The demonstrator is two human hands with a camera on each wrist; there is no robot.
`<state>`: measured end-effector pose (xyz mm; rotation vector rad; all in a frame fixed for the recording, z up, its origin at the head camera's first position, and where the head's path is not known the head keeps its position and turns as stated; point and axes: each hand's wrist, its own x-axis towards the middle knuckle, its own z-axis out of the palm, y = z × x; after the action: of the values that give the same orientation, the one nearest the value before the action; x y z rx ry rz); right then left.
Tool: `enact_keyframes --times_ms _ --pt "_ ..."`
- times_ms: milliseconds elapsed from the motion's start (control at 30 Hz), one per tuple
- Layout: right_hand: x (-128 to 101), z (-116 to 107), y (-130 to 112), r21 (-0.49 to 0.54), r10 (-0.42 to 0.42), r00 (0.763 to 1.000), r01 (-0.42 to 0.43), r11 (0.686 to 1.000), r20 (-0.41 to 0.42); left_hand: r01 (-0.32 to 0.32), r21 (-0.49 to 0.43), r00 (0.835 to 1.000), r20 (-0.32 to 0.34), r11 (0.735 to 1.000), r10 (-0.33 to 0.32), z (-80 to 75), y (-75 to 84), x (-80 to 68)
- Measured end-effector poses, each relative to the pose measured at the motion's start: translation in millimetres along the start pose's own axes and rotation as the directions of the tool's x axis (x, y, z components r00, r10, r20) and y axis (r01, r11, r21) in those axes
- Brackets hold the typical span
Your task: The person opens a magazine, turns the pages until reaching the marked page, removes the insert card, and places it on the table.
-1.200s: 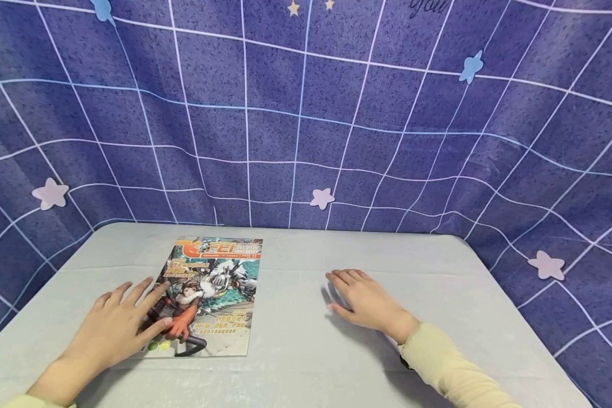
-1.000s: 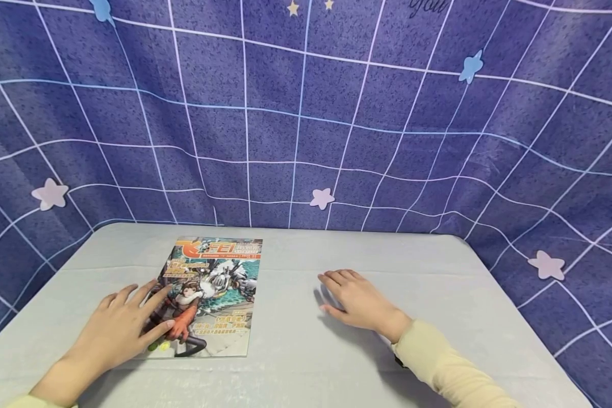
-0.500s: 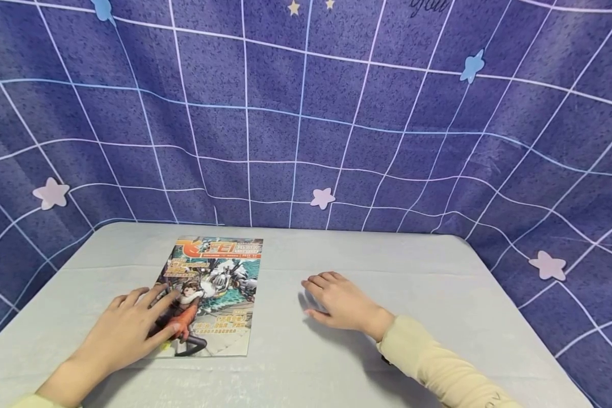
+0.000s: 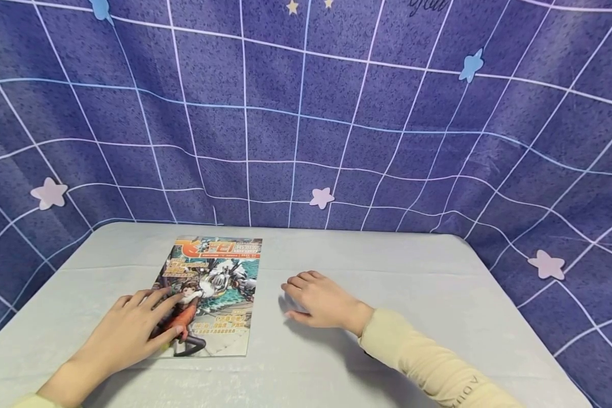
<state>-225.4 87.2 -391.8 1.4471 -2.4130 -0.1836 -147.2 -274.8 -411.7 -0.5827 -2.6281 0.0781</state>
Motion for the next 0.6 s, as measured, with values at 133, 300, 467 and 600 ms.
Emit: enact_keyframes --times_ms 133,300,467,600 --pt "7 0 -4 -0.007 -0.023 1.0 0.023 1.0 0.018 -0.004 -0.008 1.0 0.004 1.0 0.004 0.2 -0.5 -0.3" --pt "14 1 -9 -0.019 -0.055 0.998 0.055 0.998 0.022 -0.018 -0.019 1.0 -0.004 1.0 0.018 1.1 -1.7 -0.9" --pt "22 1 -15 -0.023 -0.083 0.996 0.084 0.996 0.021 -0.056 -0.034 0.997 -0.054 0.998 0.055 3.9 -5.0 -1.2" --pt "28 1 -20 -0.025 -0.104 0.994 0.105 0.994 0.029 -0.071 -0.049 0.996 -0.055 0.996 0.068 5.1 -6.3 -1.1"
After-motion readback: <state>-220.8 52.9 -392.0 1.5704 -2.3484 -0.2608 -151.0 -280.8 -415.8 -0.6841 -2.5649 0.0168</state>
